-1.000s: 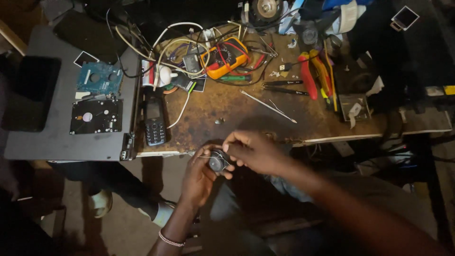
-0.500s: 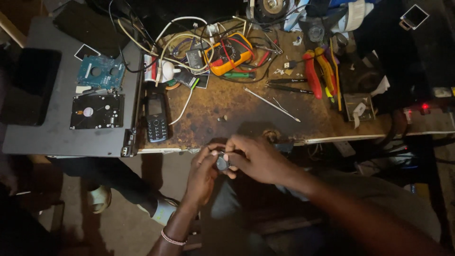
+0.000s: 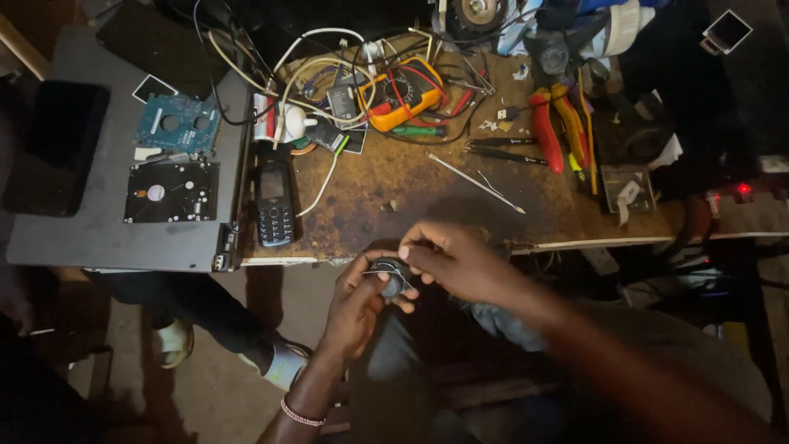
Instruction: Repairing a small speaker by inspecting and twisting its wires at a workbench
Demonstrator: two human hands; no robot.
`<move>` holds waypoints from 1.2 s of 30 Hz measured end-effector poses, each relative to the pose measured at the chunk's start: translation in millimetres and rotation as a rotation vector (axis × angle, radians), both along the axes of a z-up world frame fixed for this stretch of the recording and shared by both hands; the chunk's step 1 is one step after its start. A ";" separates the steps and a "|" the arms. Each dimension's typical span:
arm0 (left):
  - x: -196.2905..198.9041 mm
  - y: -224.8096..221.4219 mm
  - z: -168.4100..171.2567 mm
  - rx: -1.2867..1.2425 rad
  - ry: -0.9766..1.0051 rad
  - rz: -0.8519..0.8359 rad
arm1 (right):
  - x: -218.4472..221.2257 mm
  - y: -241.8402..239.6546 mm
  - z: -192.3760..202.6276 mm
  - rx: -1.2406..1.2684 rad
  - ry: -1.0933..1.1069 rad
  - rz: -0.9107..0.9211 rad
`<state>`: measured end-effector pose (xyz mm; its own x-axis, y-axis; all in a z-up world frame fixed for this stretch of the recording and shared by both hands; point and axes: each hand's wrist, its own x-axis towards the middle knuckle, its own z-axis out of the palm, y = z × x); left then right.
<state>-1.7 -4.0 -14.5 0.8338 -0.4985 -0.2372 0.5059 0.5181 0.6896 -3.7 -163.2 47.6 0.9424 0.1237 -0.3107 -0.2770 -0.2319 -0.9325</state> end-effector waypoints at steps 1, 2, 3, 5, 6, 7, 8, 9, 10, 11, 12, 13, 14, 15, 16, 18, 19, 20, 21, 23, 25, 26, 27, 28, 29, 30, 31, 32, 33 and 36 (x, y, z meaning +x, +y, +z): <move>0.3 -0.3 0.2 -0.001 -0.001 0.001 | 1.6 -1.6 9.2 -0.001 -0.001 0.001; 0.4 -0.6 0.5 -0.007 -0.004 0.005 | 2.9 -3.1 18.3 0.029 0.049 -0.036; 0.3 -0.9 0.8 -0.014 -0.007 0.009 | 4.0 -4.7 27.5 0.059 0.099 -0.072; 2.0 -0.9 5.3 -0.003 -0.024 0.008 | 18.0 -20.5 18.8 0.240 0.133 -0.253; 1.7 -1.4 7.7 0.007 -0.037 0.006 | 23.7 -28.9 14.6 0.421 0.170 -0.434; -1.5 -0.9 6.9 0.006 -0.035 0.004 | 22.4 -33.9 8.0 0.420 0.171 -0.437; -1.0 -0.4 6.6 -0.007 -0.034 -0.002 | 23.4 -38.9 2.1 0.424 0.156 -0.487; -0.5 -0.2 6.8 -0.019 -0.034 -0.008 | 24.4 -44.3 -3.4 0.429 0.141 -0.538; -0.2 2.3 4.7 -0.022 -0.044 -0.017 | 19.2 -31.8 1.9 0.430 0.129 -0.544; 0.3 4.5 2.7 -0.028 -0.043 -0.027 | 14.1 -19.5 7.2 0.348 0.216 -0.439; 1.1 4.8 0.6 -0.038 -0.043 -0.041 | 8.8 -8.7 12.8 0.263 0.302 -0.338; 4.1 2.9 4.3 -0.044 -0.053 -0.052 | 4.1 -1.9 18.3 0.260 0.290 -0.349; 3.6 3.2 7.6 -0.042 -0.081 -0.046 | -2.3 6.9 22.6 0.166 0.276 -0.184; 3.3 3.6 10.2 -0.041 -0.110 -0.040 | -8.5 15.9 26.0 0.071 0.260 -0.021; 3.1 3.6 12.5 -0.040 -0.109 -0.047 | -13.2 18.1 33.9 0.073 0.261 -0.028; 2.0 4.1 16.1 0.133 -0.011 -0.021 | -22.5 23.3 48.8 0.119 0.137 0.223; 0.3 3.7 13.7 0.134 -0.006 -0.025 | -23.9 16.7 45.3 0.121 0.141 0.219; 0.4 2.7 11.3 0.106 -0.019 -0.001 | -23.7 9.8 42.0 0.138 0.146 0.246; 0.5 1.8 9.1 0.078 -0.032 0.022 | -23.5 2.9 38.9 0.155 0.151 0.273; 1.8 1.7 9.7 0.084 -0.068 0.003 | -4.9 -18.3 38.6 0.390 0.238 -0.058; -1.5 1.1 6.2 0.088 -0.094 -0.011 | 3.5 -34.7 40.9 0.614 0.328 -0.393; -1.4 1.1 3.3 0.081 -0.050 0.002 | 5.6 -40.1 44.0 0.593 0.238 -0.460; -1.3 1.1 1.0 0.074 -0.006 0.015 | 7.7 -45.5 47.7 0.572 0.147 -0.525; -0.4 1.9 3.8 0.073 -0.016 0.016 | 5.9 -40.0 44.4 0.575 0.138 -0.521; 0.6 2.7 6.6 0.081 -0.021 0.004 | 4.3 -34.4 41.2 0.427 0.187 -0.480; 0.4 2.6 8.8 0.085 -0.022 -0.007 | 2.2 -29.4 37.8 0.274 0.236 -0.437; 2.7 3.1 4.5 0.082 -0.029 -0.003 | 0.0 -21.5 31.8 0.272 0.229 -0.433; 1.9 4.3 -0.1 0.070 -0.030 -0.018 | -5.4 -13.2 24.9 0.016 -0.015 -0.169; 1.3 5.3 -5.4 0.057 -0.031 -0.033 | -10.6 -4.9 17.4 -0.242 -0.258 0.096; 1.7 4.0 -7.5 0.121 -0.039 -0.005 | -23.7 16.3 31.1 -0.314 -0.197 0.146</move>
